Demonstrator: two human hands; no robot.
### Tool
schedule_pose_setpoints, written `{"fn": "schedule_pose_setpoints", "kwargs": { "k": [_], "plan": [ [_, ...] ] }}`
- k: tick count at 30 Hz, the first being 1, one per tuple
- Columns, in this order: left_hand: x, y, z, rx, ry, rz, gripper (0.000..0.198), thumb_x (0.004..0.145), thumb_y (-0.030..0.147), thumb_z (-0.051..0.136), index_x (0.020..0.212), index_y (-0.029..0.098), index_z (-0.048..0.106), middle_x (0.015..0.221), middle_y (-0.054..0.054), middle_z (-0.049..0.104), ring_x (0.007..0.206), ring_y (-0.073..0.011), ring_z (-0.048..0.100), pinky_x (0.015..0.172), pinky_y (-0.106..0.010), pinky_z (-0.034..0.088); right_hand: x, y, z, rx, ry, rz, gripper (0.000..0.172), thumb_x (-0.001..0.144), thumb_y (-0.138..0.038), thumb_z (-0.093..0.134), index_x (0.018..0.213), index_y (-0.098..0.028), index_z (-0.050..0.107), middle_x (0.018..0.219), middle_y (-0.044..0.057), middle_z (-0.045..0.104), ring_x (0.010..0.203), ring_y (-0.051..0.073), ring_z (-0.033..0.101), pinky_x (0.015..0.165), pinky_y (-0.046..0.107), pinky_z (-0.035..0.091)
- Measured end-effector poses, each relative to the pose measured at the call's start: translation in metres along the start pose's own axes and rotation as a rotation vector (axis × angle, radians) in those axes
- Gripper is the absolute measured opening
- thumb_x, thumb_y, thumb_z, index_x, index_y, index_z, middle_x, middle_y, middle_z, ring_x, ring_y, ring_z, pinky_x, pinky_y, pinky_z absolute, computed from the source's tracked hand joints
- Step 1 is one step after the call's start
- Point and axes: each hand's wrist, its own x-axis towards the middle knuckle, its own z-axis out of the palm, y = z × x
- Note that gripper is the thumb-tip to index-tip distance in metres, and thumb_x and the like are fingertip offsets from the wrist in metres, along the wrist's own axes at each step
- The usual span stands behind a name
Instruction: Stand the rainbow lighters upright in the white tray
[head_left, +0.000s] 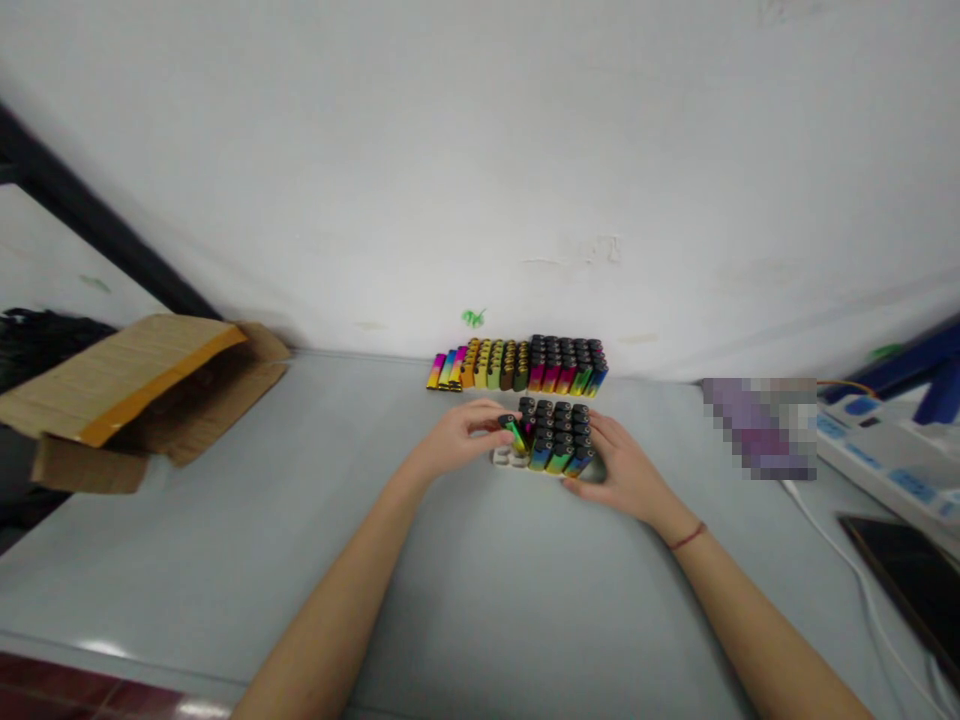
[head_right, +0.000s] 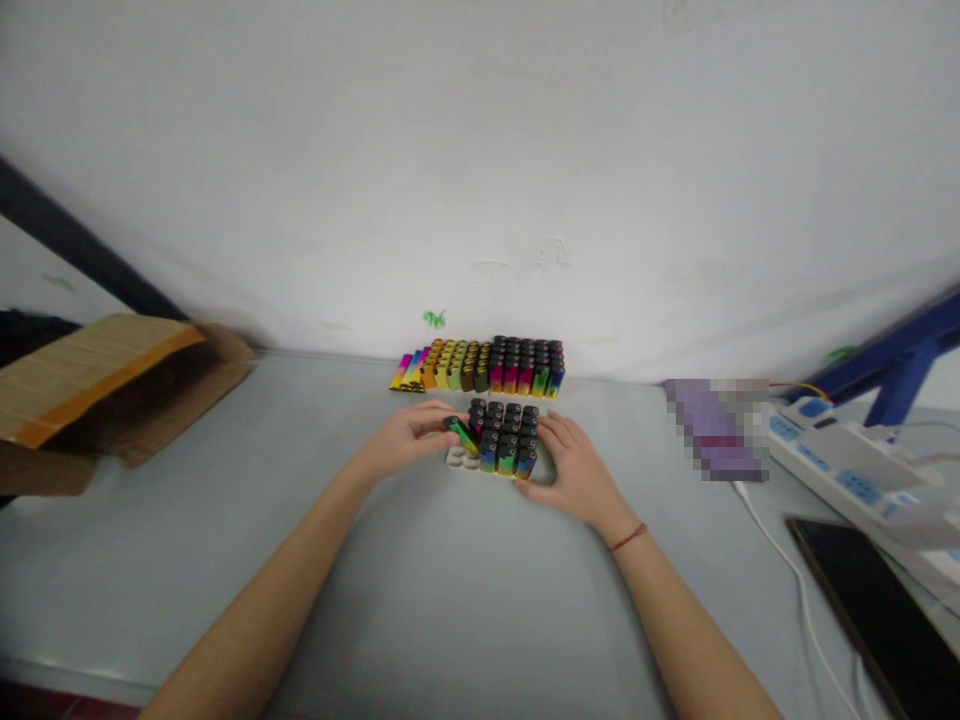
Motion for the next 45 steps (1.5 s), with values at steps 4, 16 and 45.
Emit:
{"fn": "schedule_pose_setpoints", "kwargs": {
  "k": [4, 16, 45],
  "plan": [
    [-0.002, -0.002, 0.003, -0.082, 0.016, -0.056, 0.024, 0.066, 0.023, 0.082, 0.088, 0.019, 0.073, 0.085, -0.005, 0.069, 0.074, -0.0152, 0.065, 0.075, -0.029, 0.053, 0.000, 0.000, 0.000, -0.006, -0.005, -0.005, 0.072, 0.079, -0.056, 0.068, 0.134, -0.013, 0.051, 0.139, 0.020, 0.054, 0.135, 0.037, 0.044, 0.114, 0.056, 0.036],
    [-0.004, -0.005, 0.003, 0.077, -0.070, 0.014, 0.022, 0.073, 0.031, 0.076, 0.089, 0.018, 0.067, 0.085, -0.005, 0.069, 0.079, -0.0162, 0.066, 0.080, -0.032, 0.054, 0.000, 0.001, 0.000, 0.003, 0.005, -0.010, 0.072, 0.079, -0.055, 0.068, 0.135, -0.014, 0.050, 0.139, 0.020, 0.054, 0.134, 0.037, 0.045, 0.113, 0.057, 0.035],
    [0.004, -0.047, -0.048, 1.014, 0.608, -0.282, 0.046, 0.093, 0.025, 0.040, 0.134, 0.025, 0.061, 0.137, -0.012, 0.059, 0.125, -0.0318, 0.049, 0.102, -0.049, 0.039, -0.001, 0.002, 0.003, -0.019, -0.004, 0.009, 0.076, 0.079, -0.058, 0.067, 0.135, -0.011, 0.050, 0.140, 0.021, 0.053, 0.135, 0.037, 0.045, 0.114, 0.056, 0.035]
  ]
}}
